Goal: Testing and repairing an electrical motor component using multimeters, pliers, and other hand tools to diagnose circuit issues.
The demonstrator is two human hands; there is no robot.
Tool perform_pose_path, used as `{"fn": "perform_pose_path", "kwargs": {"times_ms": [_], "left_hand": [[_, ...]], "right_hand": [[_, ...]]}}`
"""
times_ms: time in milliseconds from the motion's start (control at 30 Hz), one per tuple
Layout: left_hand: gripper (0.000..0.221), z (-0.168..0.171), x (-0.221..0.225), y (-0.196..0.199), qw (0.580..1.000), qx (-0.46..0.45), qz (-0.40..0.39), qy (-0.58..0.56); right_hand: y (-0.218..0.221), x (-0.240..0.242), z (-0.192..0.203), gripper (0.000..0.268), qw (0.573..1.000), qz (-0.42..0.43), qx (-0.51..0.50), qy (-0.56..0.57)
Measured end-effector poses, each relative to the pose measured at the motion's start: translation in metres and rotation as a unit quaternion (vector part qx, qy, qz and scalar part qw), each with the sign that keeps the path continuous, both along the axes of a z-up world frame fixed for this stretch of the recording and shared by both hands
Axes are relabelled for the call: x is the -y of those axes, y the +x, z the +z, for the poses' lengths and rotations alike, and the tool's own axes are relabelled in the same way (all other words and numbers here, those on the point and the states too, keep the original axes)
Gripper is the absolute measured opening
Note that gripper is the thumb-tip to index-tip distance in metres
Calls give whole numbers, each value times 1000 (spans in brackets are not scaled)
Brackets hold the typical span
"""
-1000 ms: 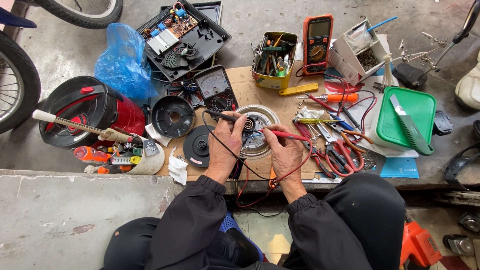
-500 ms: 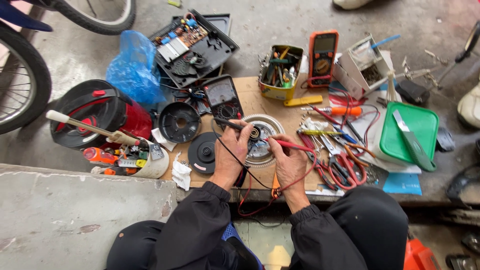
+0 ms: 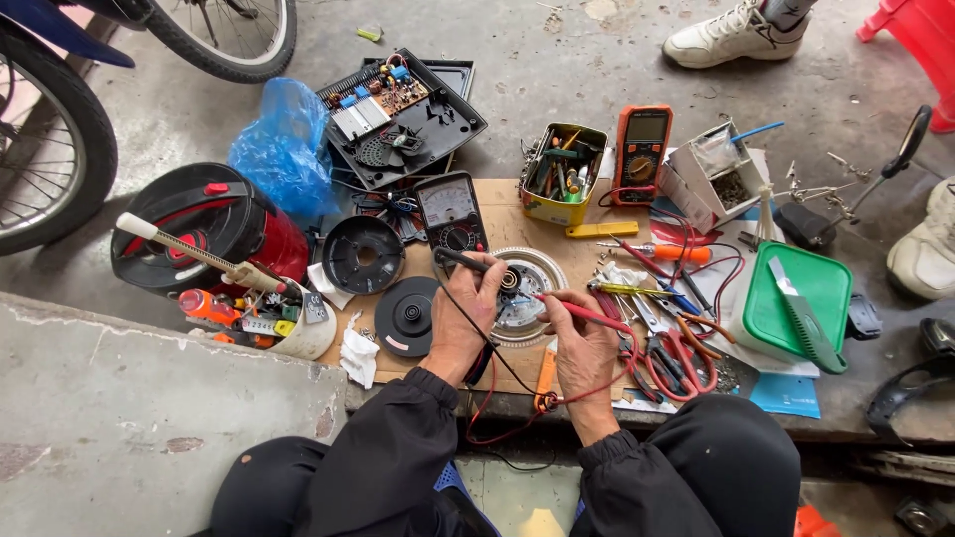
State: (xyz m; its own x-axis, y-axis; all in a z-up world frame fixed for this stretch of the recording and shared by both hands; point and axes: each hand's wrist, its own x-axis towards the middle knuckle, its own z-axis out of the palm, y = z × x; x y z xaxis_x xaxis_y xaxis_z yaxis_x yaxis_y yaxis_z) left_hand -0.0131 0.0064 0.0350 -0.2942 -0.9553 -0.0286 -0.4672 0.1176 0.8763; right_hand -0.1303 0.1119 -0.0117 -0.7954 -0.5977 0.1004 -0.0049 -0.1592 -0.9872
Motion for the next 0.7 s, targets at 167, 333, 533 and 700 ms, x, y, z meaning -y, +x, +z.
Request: {"fn": "perform_pose_path", "kwargs": {"times_ms": [167,333,533,700], "left_hand": [[29,46,-50,22,986,-102,-26,-133],[20,-38,-135,50,974,43,-142,-172],[75,-111,-149,43,921,283,-268,-27],[22,-4,-100,58,943,294,-149,-30]], "right_hand": [[-14,-60,31,9,986,-8,-155,65],[-55,-87,-83,23,920,58,-308,236],[-54,-79,-77,70,778,251,-336,468],[-43,-53,24,43,876,207,-319,296]]}}
